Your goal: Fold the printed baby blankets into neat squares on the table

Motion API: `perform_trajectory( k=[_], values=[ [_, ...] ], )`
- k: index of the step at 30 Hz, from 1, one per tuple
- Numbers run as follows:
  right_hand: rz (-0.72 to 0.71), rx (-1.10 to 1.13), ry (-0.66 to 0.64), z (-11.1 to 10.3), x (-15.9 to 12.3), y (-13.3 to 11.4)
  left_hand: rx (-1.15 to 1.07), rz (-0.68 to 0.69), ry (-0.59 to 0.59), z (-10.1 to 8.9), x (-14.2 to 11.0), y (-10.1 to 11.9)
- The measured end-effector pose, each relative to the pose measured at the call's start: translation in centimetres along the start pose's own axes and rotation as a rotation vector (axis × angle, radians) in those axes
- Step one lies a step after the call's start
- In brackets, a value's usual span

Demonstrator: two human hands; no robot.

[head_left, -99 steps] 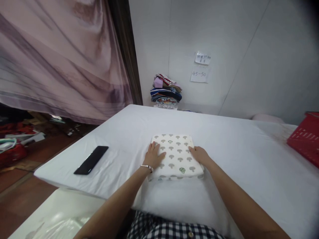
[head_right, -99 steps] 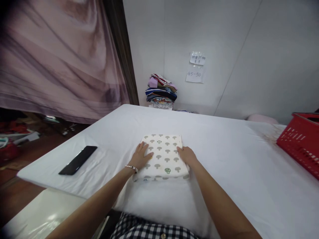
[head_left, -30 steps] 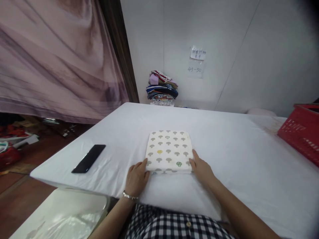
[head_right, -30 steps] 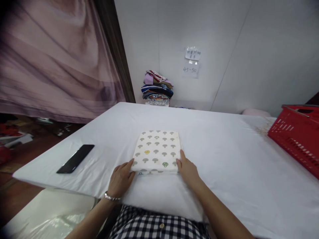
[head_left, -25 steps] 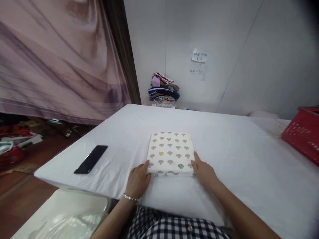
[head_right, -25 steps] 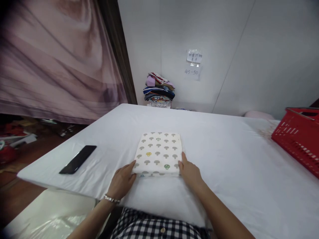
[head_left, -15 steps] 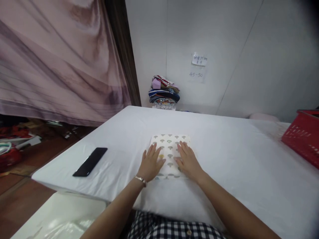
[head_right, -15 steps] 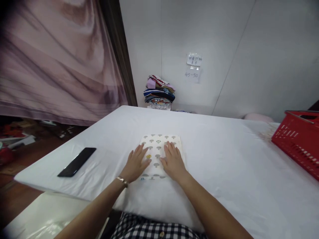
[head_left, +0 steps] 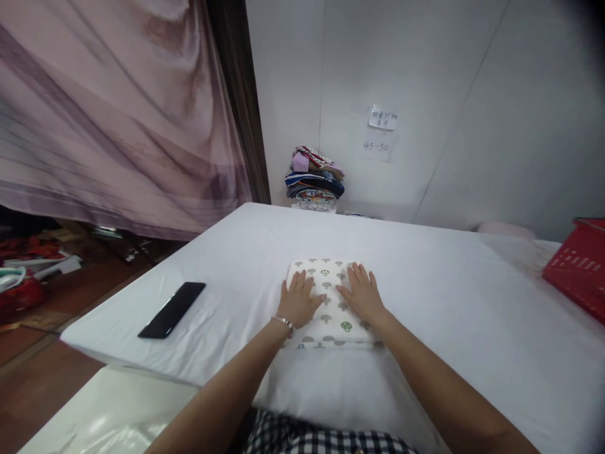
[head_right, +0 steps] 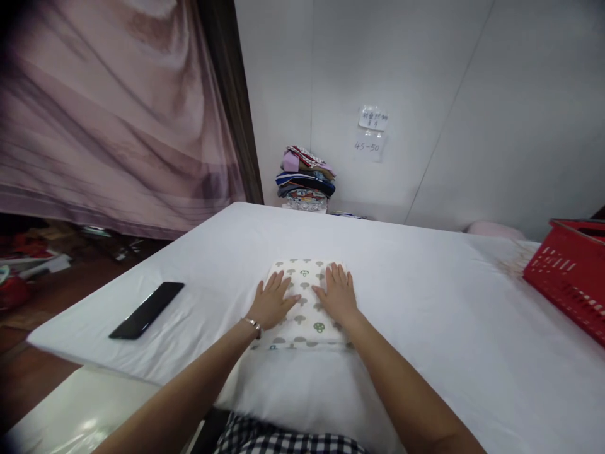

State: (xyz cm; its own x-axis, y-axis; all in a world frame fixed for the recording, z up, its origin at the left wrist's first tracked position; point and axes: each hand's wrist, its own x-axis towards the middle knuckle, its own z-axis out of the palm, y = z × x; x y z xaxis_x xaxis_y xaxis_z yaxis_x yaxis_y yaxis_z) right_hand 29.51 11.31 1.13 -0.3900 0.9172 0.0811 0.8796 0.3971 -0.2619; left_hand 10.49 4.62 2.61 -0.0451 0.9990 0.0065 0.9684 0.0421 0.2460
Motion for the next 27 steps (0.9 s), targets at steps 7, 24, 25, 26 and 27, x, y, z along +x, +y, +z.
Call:
perform_trajectory(
  k=[7, 24, 25, 26, 27],
  values=[
    [0.143, 0.078, -0.106, 1.4, 4.4, 2.8, -0.014, -0.118, -0.023, 1.8, 5.8, -1.6],
    [0.428, 0.848, 0.028, 1.0, -4.8, 5.2, -0.758, -0.457, 0.073, 0.6, -0.6, -4.6],
    [0.464, 0.941, 0.037, 1.0, -6.2, 5.0, -0.840, -0.495, 0.067, 0.5, -1.5, -4.8],
    [0.493, 1.030, 0.044, 0.8, -7.3, 4.8, -0.927, -0.522, 0.042, 0.4, -2.3, -4.8],
    [0.516, 1.099, 0.047, 0.6, -8.3, 4.6, -1.026, -0.529, -0.003, 0.4, -3.0, -4.8]
  ],
)
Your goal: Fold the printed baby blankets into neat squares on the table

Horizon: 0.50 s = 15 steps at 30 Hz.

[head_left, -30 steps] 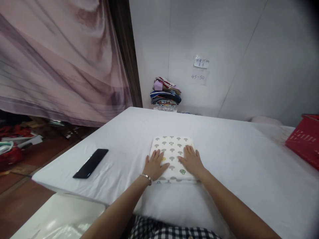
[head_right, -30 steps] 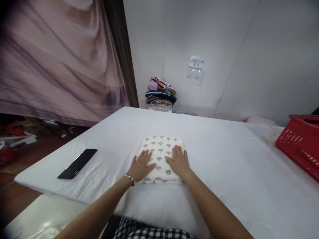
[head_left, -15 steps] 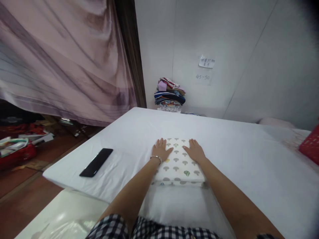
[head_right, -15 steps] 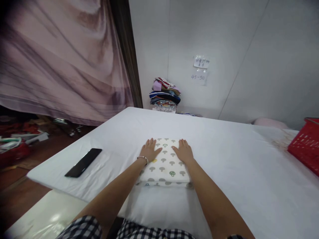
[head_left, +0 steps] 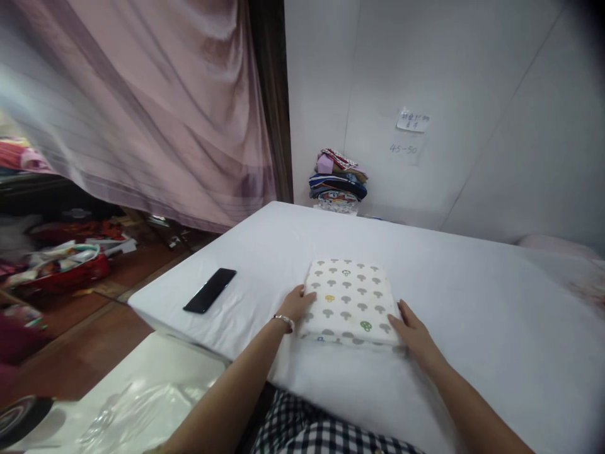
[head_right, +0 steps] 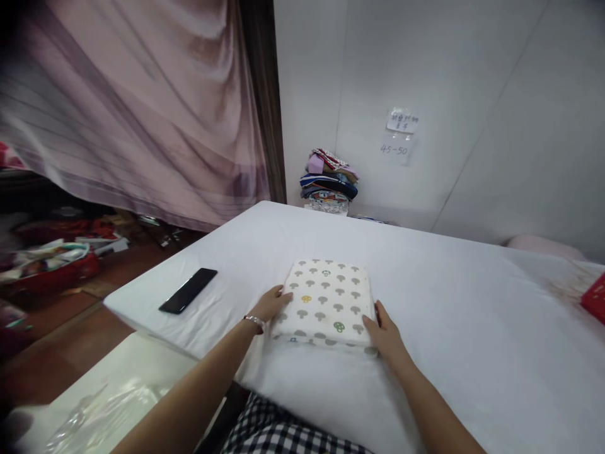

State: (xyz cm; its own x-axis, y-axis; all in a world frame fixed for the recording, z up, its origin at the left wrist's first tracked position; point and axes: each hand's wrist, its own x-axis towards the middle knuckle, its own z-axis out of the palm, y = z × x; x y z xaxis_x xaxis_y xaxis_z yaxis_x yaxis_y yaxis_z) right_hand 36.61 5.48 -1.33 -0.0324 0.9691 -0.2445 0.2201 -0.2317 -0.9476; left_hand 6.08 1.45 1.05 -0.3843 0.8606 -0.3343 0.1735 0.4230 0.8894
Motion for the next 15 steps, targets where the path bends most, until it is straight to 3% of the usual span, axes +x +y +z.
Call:
perform_trajectory(
  k=[4, 6, 9, 12, 15],
  values=[
    [0.111, 0.164, -0.005, -0.4, -2.3, -0.6, -0.414, -0.159, -0.319, 0.4, -1.6, -0.2],
    [0.181, 0.246, -0.041, -0.5, -2.6, -1.0, -0.626, -0.231, -0.400, 0.8, -1.9, 0.2],
    [0.249, 0.414, -0.168, -0.8, -2.7, -1.5, -0.830, -0.276, -0.433, 0.9, -2.0, 1.0],
    [0.286, 0.531, -0.319, -0.7, -2.9, -2.2, -0.892, -0.325, -0.424, 0.2, -2.2, 2.1],
    [0.415, 0.611, -0.358, -0.1, -3.1, -3.0, -0.932, -0.331, -0.372, -0.8, -2.6, 3.1]
  ],
)
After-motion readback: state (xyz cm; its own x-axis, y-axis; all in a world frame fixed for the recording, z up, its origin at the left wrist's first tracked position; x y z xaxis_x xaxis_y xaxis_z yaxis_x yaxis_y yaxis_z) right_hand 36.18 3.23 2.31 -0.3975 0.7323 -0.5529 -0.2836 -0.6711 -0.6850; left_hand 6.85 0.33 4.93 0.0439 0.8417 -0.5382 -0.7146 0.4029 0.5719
